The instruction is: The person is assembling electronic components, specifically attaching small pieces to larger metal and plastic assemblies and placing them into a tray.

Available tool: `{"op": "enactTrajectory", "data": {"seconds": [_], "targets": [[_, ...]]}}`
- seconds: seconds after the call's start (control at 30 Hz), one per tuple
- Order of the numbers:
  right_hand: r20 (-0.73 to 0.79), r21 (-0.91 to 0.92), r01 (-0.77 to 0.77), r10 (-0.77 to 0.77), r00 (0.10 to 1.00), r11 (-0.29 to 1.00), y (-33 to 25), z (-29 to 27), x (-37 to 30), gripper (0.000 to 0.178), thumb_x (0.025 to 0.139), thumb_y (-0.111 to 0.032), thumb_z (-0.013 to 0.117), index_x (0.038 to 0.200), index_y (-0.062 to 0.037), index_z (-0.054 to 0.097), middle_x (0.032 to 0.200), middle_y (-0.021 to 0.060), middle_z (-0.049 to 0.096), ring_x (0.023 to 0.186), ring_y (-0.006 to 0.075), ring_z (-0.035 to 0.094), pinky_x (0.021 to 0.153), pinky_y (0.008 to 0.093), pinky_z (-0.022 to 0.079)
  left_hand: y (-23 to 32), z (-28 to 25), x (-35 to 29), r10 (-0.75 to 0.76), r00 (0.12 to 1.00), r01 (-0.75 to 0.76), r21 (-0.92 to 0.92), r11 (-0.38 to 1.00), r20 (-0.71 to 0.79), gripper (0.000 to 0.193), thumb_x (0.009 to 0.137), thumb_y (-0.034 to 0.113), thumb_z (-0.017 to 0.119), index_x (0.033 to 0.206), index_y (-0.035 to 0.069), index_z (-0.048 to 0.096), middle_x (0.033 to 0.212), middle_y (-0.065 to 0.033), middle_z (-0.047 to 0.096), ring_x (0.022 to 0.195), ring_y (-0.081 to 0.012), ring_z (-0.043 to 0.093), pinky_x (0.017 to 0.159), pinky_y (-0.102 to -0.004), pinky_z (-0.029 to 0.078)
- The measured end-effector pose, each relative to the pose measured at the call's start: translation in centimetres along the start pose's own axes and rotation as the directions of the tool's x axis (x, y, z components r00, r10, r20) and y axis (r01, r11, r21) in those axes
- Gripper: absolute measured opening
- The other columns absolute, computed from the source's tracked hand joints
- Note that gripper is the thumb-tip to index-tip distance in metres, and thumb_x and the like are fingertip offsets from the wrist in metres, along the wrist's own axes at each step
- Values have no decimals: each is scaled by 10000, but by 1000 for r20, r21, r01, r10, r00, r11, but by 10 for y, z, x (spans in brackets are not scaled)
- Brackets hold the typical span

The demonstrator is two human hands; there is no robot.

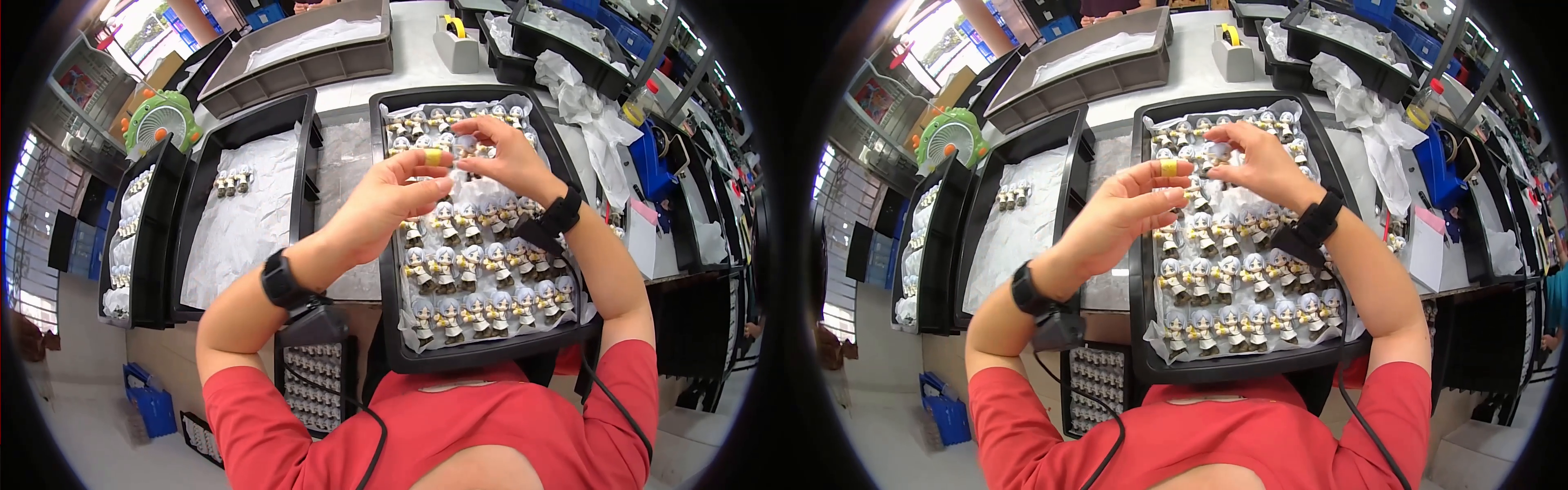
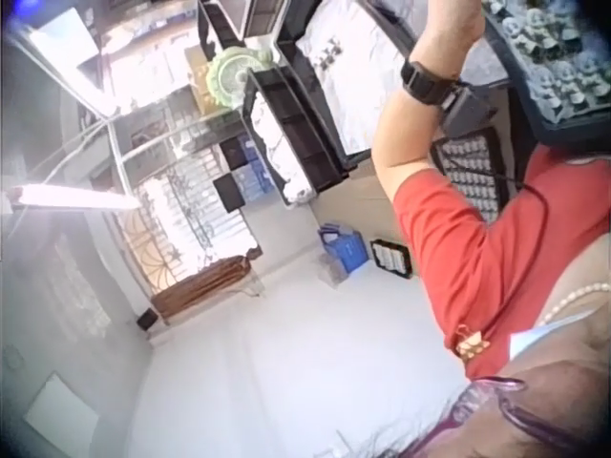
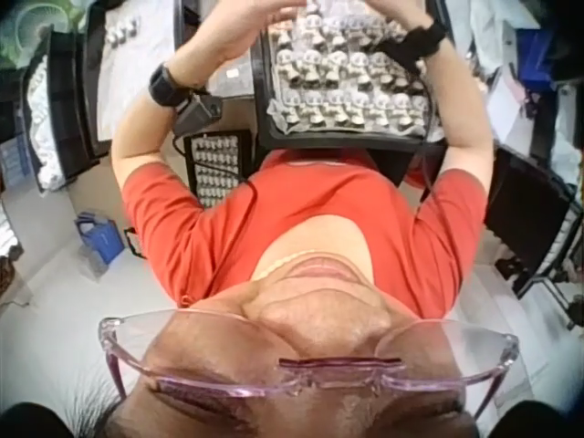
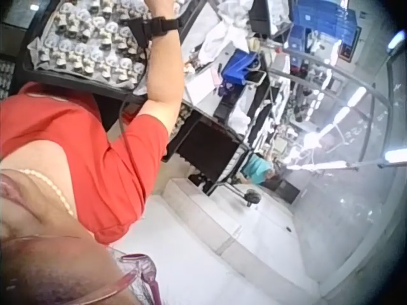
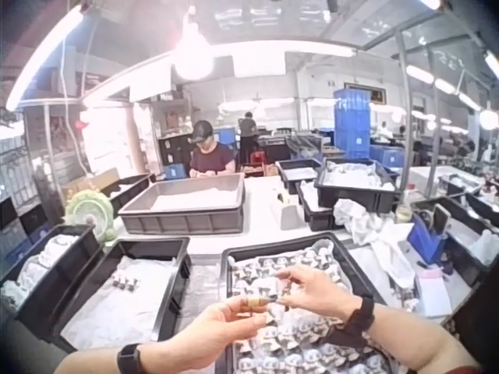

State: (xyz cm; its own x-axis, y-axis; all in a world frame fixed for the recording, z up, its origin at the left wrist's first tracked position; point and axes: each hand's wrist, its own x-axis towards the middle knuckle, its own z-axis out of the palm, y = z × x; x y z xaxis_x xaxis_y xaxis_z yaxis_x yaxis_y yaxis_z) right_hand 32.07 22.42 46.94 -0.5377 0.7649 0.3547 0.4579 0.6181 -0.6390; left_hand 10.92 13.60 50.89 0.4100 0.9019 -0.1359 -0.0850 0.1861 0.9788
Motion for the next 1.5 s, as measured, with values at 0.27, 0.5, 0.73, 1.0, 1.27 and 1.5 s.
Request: {"op": "enactTrajectory", "data": {"seconds": [0.27,0.5,0.73,1.0,1.27,1.5], "targets": [[-69,445,145,-127,989,884,-33,10,-16,430,734,-119,718,1116,-41,538,1077,63,587,985,157,569,892,292,442,-35,-8,25,63,997,-44,-343,938,45,401,910,165,522,1284,100,391,1145,-7,532,967,-116,567,764,-252,464],[-65,296,253,-245,967,921,-29,20,-15,419,712,-165,722,1076,-34,561,983,108,593,904,219,582,795,315,461,-46,-13,20,6,999,9,-297,955,51,409,915,198,497,1295,105,376,1121,-37,549,1022,-142,552,837,-337,452],[-208,232,369,-325,922,900,-24,23,-19,370,725,-195,681,1022,-15,551,952,143,578,879,294,573,768,355,462,-51,-11,30,58,997,-38,-311,950,53,306,929,209,463,1215,103,440,1111,-59,564,1016,-169,555,867,-361,443],[-184,247,342,-302,935,907,-24,30,-19,387,752,-232,663,1031,5,537,952,147,579,929,301,544,812,367,438,-58,-23,25,105,989,-68,-305,950,109,352,929,219,457,1252,88,407,1187,-64,529,1085,-183,523,910,-355,428],[-199,236,355,-312,929,905,-18,34,-19,426,766,-248,658,1064,21,514,983,174,577,933,309,559,810,363,452,-56,-16,26,83,994,-59,-299,952,66,357,921,209,473,1243,71,404,1169,-67,536,1051,-168,534,877,-324,434],[-161,271,324,-289,943,906,-18,35,-19,427,783,-269,650,1067,18,509,984,160,578,947,307,548,822,365,441,-56,-14,25,57,998,-46,-311,949,27,353,914,198,494,1235,84,403,1127,-66,559,1000,-150,559,830,-307,455]]}}
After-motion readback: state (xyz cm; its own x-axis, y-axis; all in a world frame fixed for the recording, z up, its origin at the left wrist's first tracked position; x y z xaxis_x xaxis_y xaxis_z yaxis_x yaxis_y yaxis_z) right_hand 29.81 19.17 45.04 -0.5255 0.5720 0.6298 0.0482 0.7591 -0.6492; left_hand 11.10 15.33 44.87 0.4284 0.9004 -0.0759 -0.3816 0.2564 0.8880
